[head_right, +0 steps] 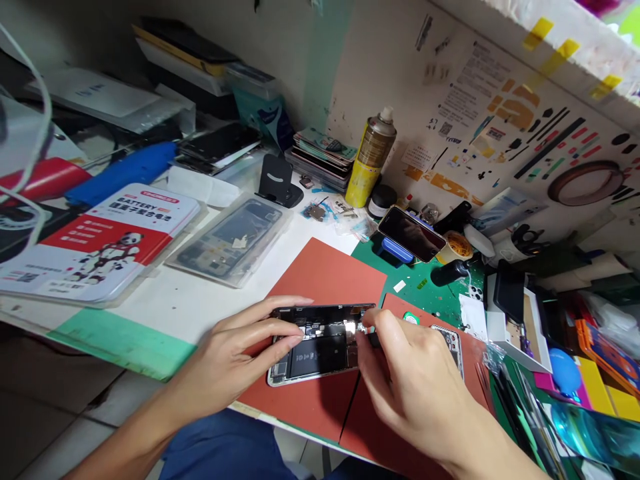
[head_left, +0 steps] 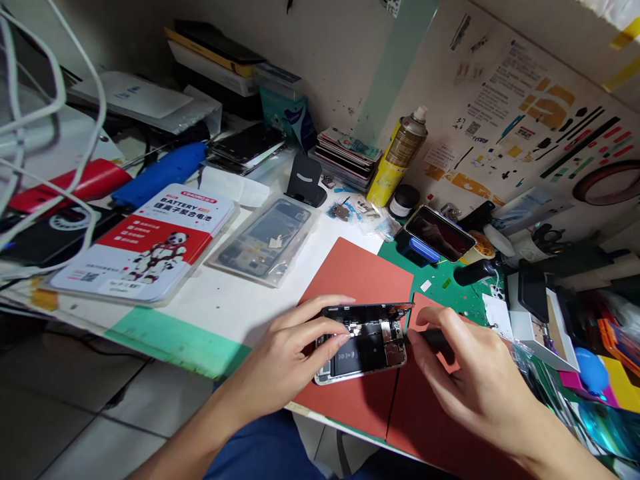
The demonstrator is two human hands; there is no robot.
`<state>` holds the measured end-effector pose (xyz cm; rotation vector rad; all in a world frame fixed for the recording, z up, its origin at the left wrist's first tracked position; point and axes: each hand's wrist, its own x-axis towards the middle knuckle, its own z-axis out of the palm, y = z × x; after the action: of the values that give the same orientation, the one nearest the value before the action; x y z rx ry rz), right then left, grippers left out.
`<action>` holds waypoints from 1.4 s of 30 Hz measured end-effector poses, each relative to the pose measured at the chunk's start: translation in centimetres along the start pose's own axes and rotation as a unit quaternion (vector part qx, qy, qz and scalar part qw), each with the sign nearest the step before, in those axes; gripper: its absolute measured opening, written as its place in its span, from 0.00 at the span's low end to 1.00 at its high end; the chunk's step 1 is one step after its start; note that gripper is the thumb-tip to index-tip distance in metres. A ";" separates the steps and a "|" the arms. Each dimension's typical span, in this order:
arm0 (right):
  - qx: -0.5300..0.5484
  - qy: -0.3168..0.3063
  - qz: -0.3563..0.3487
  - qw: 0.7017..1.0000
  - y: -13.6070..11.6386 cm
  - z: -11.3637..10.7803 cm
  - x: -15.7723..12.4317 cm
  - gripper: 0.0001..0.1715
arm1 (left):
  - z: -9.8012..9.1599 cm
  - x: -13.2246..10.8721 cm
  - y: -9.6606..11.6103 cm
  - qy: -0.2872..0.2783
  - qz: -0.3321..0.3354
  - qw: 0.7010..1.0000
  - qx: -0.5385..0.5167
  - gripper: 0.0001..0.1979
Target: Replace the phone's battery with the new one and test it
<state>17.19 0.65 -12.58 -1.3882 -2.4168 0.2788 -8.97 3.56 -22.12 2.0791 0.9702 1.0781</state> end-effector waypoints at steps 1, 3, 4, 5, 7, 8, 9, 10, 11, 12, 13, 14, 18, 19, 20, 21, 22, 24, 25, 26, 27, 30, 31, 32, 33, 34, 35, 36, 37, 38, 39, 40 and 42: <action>0.003 0.000 -0.003 1.000 0.0 0.1 0.0 0.07 | 0.0 0.0 0.0 0.000 0.000 1.000 0.000 0.08; -0.006 0.011 -0.003 1.000 0.1 0.2 -0.1 0.09 | 0.0 0.0 0.0 -0.003 -0.002 1.000 0.001 0.08; -0.015 0.021 0.000 1.000 0.1 0.3 -0.2 0.09 | -0.1 0.0 0.1 -0.005 -0.004 1.000 0.003 0.08; -0.020 0.027 0.001 0.999 0.1 0.4 -0.2 0.09 | -0.1 0.0 0.1 -0.006 -0.005 1.000 0.004 0.08; -0.014 0.024 -0.002 1.000 0.2 0.4 -0.3 0.09 | -0.1 0.0 0.1 -0.007 -0.007 1.000 0.003 0.08; -0.009 0.020 -0.003 1.000 0.2 0.4 -0.3 0.09 | -0.1 0.0 0.1 -0.008 -0.008 1.000 0.001 0.08; -0.007 0.018 0.000 1.000 0.2 0.4 -0.3 0.10 | -0.1 0.0 0.1 -0.007 -0.007 1.000 0.000 0.08; -0.010 0.022 0.006 1.000 0.2 0.4 -0.3 0.11 | -0.1 0.0 0.0 -0.007 -0.006 1.000 -0.001 0.08; -0.015 0.028 0.013 0.999 0.2 0.4 -0.3 0.11 | -0.1 0.0 0.0 -0.005 -0.006 1.000 -0.001 0.08; -0.016 0.030 0.019 0.999 0.1 0.4 -0.3 0.11 | -0.1 0.0 0.0 -0.005 -0.006 1.000 0.000 0.08; -0.012 0.027 0.025 0.999 0.1 0.4 -0.3 0.11 | -0.1 -0.1 0.0 -0.004 -0.005 1.000 0.000 0.08; -0.004 0.019 0.029 0.999 0.0 0.4 -0.3 0.11 | 0.0 -0.1 0.0 -0.004 -0.005 1.000 0.001 0.08; 0.025 0.011 0.047 0.999 -0.1 0.1 -0.6 0.13 | 0.0 -0.1 -0.1 -0.003 0.001 1.000 0.002 0.09; 0.035 0.014 0.052 0.998 -0.1 0.0 -0.7 0.13 | 0.0 -0.1 -0.1 0.000 0.003 1.000 0.000 0.10; 0.049 0.022 0.061 0.997 0.0 -0.2 -0.9 0.12 | 0.0 -0.1 -0.2 0.002 0.004 1.000 -0.002 0.10; 0.065 0.034 0.078 0.994 0.1 -0.3 -1.1 0.10 | 0.0 -0.1 -0.2 0.004 0.004 1.000 -0.004 0.10; 0.085 0.051 0.104 0.990 0.1 -0.5 -1.3 0.09 | 0.0 -0.2 -0.2 0.004 0.004 1.000 -0.006 0.10; 0.137 0.106 0.175 0.969 0.3 -0.7 -1.8 0.11 | 0.0 -0.2 -0.1 0.002 0.006 1.000 -0.007 0.10; 0.170 0.132 0.213 0.953 0.3 -0.7 -1.9 0.13 | 0.0 -0.2 -0.1 0.001 0.007 1.000 -0.007 0.10; 0.204 0.149 0.245 0.936 0.3 -0.6 -2.0 0.15 | 0.0 -0.2 -0.1 -0.001 0.006 1.000 -0.008 0.10; 0.238 0.159 0.267 0.920 0.3 -0.4 -1.9 0.17 | 0.0 -0.2 0.0 -0.003 0.006 1.000 -0.009 0.09; 0.305 0.160 0.289 0.893 -0.1 0.4 -1.5 0.20 | 0.0 -0.2 0.1 -0.007 0.003 1.000 -0.021 0.08; 0.317 0.157 0.288 0.890 -0.3 0.8 -1.2 0.20 | 0.0 -0.2 0.2 -0.008 0.001 1.000 -0.025 0.08; 0.325 0.155 0.286 0.888 -0.5 1.0 -1.0 0.20 | 0.0 -0.2 0.2 -0.009 -0.001 1.000 -0.029 0.08; 0.332 0.153 0.284 0.886 -0.7 1.3 -0.8 0.20 | 0.0 -0.2 0.2 -0.012 -0.006 0.999 -0.033 0.08; 0.339 0.150 0.282 0.885 -0.8 1.6 -0.7 0.20 | 0.0 -0.3 0.3 -0.015 -0.011 0.999 -0.037 0.08; 0.347 0.146 0.280 0.883 -0.8 1.8 -0.6 0.20 | 0.0 -0.3 0.3 -0.019 -0.015 0.999 -0.040 0.08; 0.354 0.144 0.279 0.881 -0.9 2.0 -0.5 0.20 | -0.1 -0.3 0.3 -0.022 -0.017 0.999 -0.042 0.08; 0.360 0.143 0.278 0.879 -0.8 2.2 -0.5 0.19 | -0.1 -0.3 0.3 -0.024 -0.016 0.999 -0.043 0.08; 0.364 0.141 0.278 0.877 -0.8 2.4 -0.5 0.19 | -0.1 -0.3 0.3 -0.025 -0.015 0.999 -0.044 0.08; 0.366 0.138 0.279 0.877 -0.7 2.5 -0.6 0.19 | -0.1 -0.3 0.3 -0.024 -0.012 0.999 -0.044 0.08; 0.364 0.136 0.279 0.878 -0.6 2.7 -0.6 0.19 | -0.1 -0.3 0.2 -0.024 -0.011 0.999 -0.044 0.08; 0.363 0.134 0.278 0.879 -0.5 2.9 -0.5 0.19 | -0.2 -0.3 0.3 -0.027 -0.012 0.998 -0.046 0.08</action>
<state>15.85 -0.03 -15.17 -1.5536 -1.3911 0.9469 -9.14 3.23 -21.94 2.0069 0.9003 1.0292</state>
